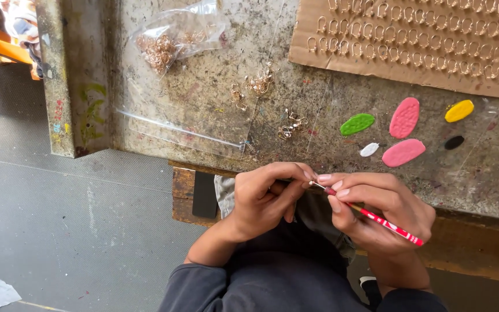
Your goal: The person uses a fine brush to apply black paint to small metal jewelry components held in their left hand. They repeatedly dip the brush into a black paint blob on a clear palette and carefully paint the small parts one by one, placing finished items onto a cardboard sheet.
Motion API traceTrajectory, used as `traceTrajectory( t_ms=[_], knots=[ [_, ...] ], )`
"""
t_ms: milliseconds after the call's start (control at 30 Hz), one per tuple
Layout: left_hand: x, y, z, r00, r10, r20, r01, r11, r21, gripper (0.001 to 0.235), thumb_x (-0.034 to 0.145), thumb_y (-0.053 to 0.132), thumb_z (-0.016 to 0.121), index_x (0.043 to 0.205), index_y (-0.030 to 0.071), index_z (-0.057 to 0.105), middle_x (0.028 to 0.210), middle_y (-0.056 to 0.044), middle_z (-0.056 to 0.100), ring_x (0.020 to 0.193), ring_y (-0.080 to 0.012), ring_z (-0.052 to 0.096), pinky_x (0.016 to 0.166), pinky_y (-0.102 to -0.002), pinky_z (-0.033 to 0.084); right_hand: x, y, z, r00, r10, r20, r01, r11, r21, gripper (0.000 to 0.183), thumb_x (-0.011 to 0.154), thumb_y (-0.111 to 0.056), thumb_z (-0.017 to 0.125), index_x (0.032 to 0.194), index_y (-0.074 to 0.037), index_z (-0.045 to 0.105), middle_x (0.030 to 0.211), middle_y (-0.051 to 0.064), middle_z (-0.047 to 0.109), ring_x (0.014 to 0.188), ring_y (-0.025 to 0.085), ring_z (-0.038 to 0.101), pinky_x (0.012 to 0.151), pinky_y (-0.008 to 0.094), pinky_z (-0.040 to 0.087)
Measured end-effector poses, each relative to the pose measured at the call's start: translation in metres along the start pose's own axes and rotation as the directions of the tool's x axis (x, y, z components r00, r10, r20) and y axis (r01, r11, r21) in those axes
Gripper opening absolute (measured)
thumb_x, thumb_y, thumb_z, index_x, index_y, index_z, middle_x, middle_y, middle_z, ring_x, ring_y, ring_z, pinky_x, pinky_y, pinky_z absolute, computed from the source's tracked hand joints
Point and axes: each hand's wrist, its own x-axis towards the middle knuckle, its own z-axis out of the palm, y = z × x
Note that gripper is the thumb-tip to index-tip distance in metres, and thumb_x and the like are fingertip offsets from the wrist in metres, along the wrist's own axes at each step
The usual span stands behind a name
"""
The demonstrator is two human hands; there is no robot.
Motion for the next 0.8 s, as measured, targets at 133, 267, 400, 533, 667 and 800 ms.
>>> traceTrajectory(
  t_ms=[133, 267, 400, 533, 667, 800],
  knots=[
    [0.0, 0.0, 0.0, 1.0, -0.008, 0.006, 0.007, 1.0, 0.004, 0.005, 0.102, -0.005, 0.06, 0.104, -0.001, 0.059, 0.106, -0.021, 0.071, 0.045, -0.0122, 0.061, 0.047, -0.016, 0.048, 0.002, -0.004, 0.0, 1.0, 0.008, 0.007, -0.008, 1.0, 0.02, 0.01, 0.091, -0.001, 0.071, 0.09, -0.004, 0.062, 0.088, 0.014, 0.071, 0.083, 0.026, 0.082, 0.078, 0.025, 0.064],
    [0.0, -0.001, 0.0, 1.0, -0.006, 0.008, 0.006, 1.0, 0.018, 0.005, 0.102, -0.005, 0.061, 0.104, 0.0, 0.06, 0.106, -0.02, 0.072, 0.046, -0.0115, 0.062, 0.047, -0.016, 0.049, 0.003, -0.004, -0.001, 1.0, 0.019, 0.016, -0.019, 1.0, -0.001, 0.009, 0.092, -0.002, 0.071, 0.089, -0.004, 0.062, 0.088, 0.014, 0.071, 0.082, 0.025, 0.082, 0.077, 0.025, 0.064],
    [0.001, -0.001, 0.0, 1.0, 0.003, 0.006, -0.003, 1.0, 0.022, 0.006, 0.102, -0.005, 0.061, 0.103, 0.0, 0.06, 0.106, -0.02, 0.072, 0.045, -0.0116, 0.061, 0.046, -0.016, 0.047, 0.001, -0.002, -0.002, 1.0, 0.002, 0.029, -0.002, 1.0, 0.024, 0.008, 0.092, -0.003, 0.069, 0.091, -0.004, 0.061, 0.088, 0.014, 0.071, 0.083, 0.025, 0.082, 0.076, 0.024, 0.065],
    [0.001, 0.0, 0.0, 1.0, 0.0, 0.008, 0.0, 1.0, 0.025, 0.006, 0.102, -0.006, 0.06, 0.104, 0.0, 0.06, 0.107, -0.02, 0.072, 0.045, -0.0117, 0.061, 0.047, -0.016, 0.048, 0.001, -0.006, -0.002, 0.998, 0.039, 0.043, -0.041, 0.998, 0.043, 0.01, 0.093, -0.002, 0.068, 0.091, -0.004, 0.058, 0.088, 0.013, 0.069, 0.086, 0.027, 0.083, 0.076, 0.026, 0.066],
    [0.003, 0.002, 0.002, 1.0, 0.008, -0.008, -0.007, 1.0, 0.004, 0.007, 0.102, -0.007, 0.06, 0.104, 0.0, 0.06, 0.107, -0.022, 0.072, 0.044, -0.0124, 0.059, 0.045, -0.016, 0.049, -0.004, -0.01, -0.004, 0.993, 0.115, 0.018, -0.117, 0.984, 0.138, 0.009, 0.094, -0.005, 0.064, 0.093, -0.004, 0.055, 0.088, 0.015, 0.065, 0.088, 0.035, 0.083, 0.076, 0.03, 0.071],
    [0.006, 0.002, 0.004, 0.998, 0.065, -0.028, -0.064, 0.997, 0.034, 0.008, 0.1, -0.009, 0.06, 0.103, -0.002, 0.059, 0.091, -0.024, 0.073, 0.056, -0.0149, 0.07, 0.081, -0.028, 0.066, -0.009, -0.013, -0.015, 0.975, 0.188, -0.115, -0.179, 0.98, 0.087, 0.012, 0.098, -0.012, 0.064, 0.099, -0.003, 0.056, 0.098, 0.018, 0.058, 0.085, 0.031, 0.075, 0.082, 0.034, 0.07]
  ],
)
